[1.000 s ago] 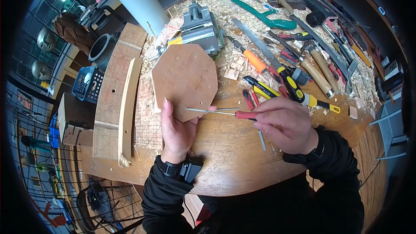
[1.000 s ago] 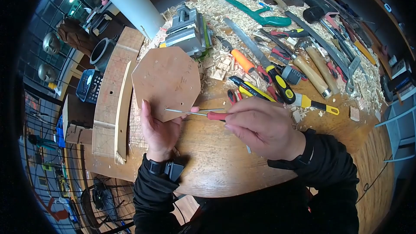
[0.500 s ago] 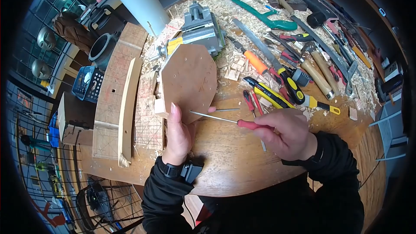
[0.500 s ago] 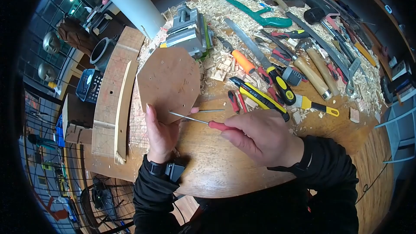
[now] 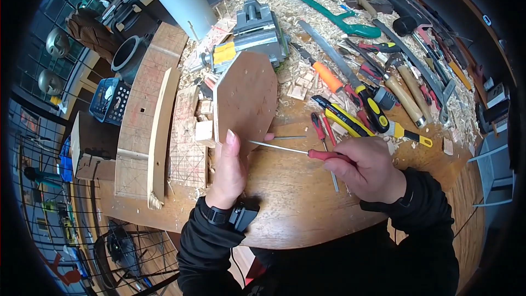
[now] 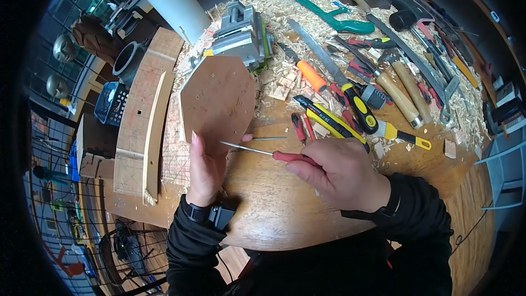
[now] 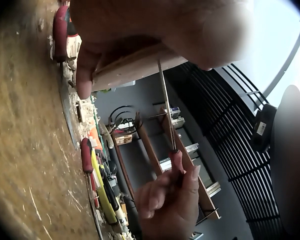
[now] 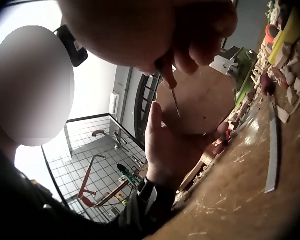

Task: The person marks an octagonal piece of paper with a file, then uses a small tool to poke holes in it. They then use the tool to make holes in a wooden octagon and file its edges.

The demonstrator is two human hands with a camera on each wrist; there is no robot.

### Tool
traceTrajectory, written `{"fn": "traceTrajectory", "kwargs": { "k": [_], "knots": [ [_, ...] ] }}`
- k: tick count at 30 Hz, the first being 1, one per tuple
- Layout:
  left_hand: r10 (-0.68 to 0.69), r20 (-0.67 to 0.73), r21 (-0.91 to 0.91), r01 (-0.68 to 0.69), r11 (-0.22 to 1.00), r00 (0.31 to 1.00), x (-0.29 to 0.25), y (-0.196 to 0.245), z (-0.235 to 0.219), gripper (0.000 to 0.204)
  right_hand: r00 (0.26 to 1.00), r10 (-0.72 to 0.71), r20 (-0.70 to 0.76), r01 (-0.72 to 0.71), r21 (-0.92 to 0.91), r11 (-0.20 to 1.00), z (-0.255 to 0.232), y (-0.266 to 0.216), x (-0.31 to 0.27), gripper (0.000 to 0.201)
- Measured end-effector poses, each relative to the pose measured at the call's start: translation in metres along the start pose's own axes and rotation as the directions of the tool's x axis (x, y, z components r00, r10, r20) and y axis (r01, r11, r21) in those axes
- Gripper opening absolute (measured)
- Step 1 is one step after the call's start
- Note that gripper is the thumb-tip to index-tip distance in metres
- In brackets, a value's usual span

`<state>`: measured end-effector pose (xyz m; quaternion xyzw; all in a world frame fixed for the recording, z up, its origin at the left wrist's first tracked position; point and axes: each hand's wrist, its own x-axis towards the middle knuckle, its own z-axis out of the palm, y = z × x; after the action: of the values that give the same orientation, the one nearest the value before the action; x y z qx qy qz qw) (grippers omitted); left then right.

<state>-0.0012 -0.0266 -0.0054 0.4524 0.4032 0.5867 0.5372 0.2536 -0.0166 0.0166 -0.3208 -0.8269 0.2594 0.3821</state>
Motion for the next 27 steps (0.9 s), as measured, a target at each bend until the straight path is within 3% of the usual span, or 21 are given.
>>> {"fn": "traceTrajectory", "kwargs": {
  "k": [2, 4, 5, 7, 10, 11, 13, 17, 19, 22, 25, 27],
  "knots": [
    [-0.006, -0.006, 0.007, 0.006, 1.0, 1.0, -0.001, -0.001, 0.0, 0.072, 0.999, 0.023, -0.042, -0.022, 0.009, 1.0, 0.005, 0.0, 0.002, 0.017],
    [-0.014, -0.012, 0.015, 0.014, 1.0, 1.0, -0.002, -0.001, 0.0, 0.072, 0.974, -0.107, -0.198, 0.112, 0.014, 0.994, 0.01, 0.003, 0.003, 0.018],
    [-0.004, -0.009, 0.028, 0.004, 1.0, 1.0, -0.002, -0.002, 0.001, 0.071, 0.974, -0.105, -0.199, 0.11, 0.013, 0.994, 0.008, 0.002, 0.002, 0.018],
    [0.008, -0.001, 0.039, -0.008, 0.999, 1.0, -0.001, -0.004, -0.002, 0.071, 0.991, 0.122, 0.045, -0.126, 0.082, 0.989, 0.001, 0.0, -0.002, 0.017],
    [-0.013, 0.069, 0.198, -0.001, 0.98, 0.998, 0.0, -0.005, -0.009, 0.068, 0.989, 0.082, 0.12, -0.089, 0.05, 0.995, 0.004, 0.005, -0.002, 0.016],
    [-0.009, 0.056, 0.158, 0.0, 0.987, 0.998, 0.0, -0.002, -0.006, 0.068, 0.989, 0.08, 0.123, -0.086, 0.05, 0.995, 0.005, 0.003, -0.001, 0.016],
    [-0.006, 0.041, 0.116, 0.001, 0.993, 0.999, -0.001, -0.002, -0.005, 0.067, 0.998, 0.036, -0.044, -0.034, 0.059, 0.998, 0.007, 0.0, 0.002, 0.018],
    [-0.015, 0.085, 0.224, -0.004, 0.975, 0.996, 0.0, -0.005, -0.008, 0.067, 0.997, 0.063, 0.044, -0.065, 0.064, 0.996, 0.002, 0.0, -0.001, 0.019],
    [-0.014, 0.108, 0.255, -0.014, 0.967, 0.994, 0.001, -0.004, -0.006, 0.067, 0.973, 0.071, 0.22, -0.085, 0.055, 0.995, 0.003, 0.008, -0.002, 0.018],
    [0.004, 0.063, 0.191, -0.016, 0.981, 0.998, 0.001, -0.002, -0.002, 0.063, 0.98, 0.096, 0.175, -0.12, 0.13, 0.984, 0.006, 0.005, -0.001, 0.016],
    [0.029, 0.086, 0.265, -0.051, 0.963, 0.996, 0.002, -0.003, -0.003, 0.064, 0.971, 0.18, 0.156, -0.206, 0.171, 0.964, 0.002, -0.002, 0.001, 0.016],
    [-0.001, 0.038, 0.225, -0.007, 0.974, 0.999, 0.0, -0.002, 0.0, 0.065, 0.989, 0.111, 0.099, -0.123, 0.121, 0.985, 0.005, 0.003, -0.001, 0.016]
  ]
}}
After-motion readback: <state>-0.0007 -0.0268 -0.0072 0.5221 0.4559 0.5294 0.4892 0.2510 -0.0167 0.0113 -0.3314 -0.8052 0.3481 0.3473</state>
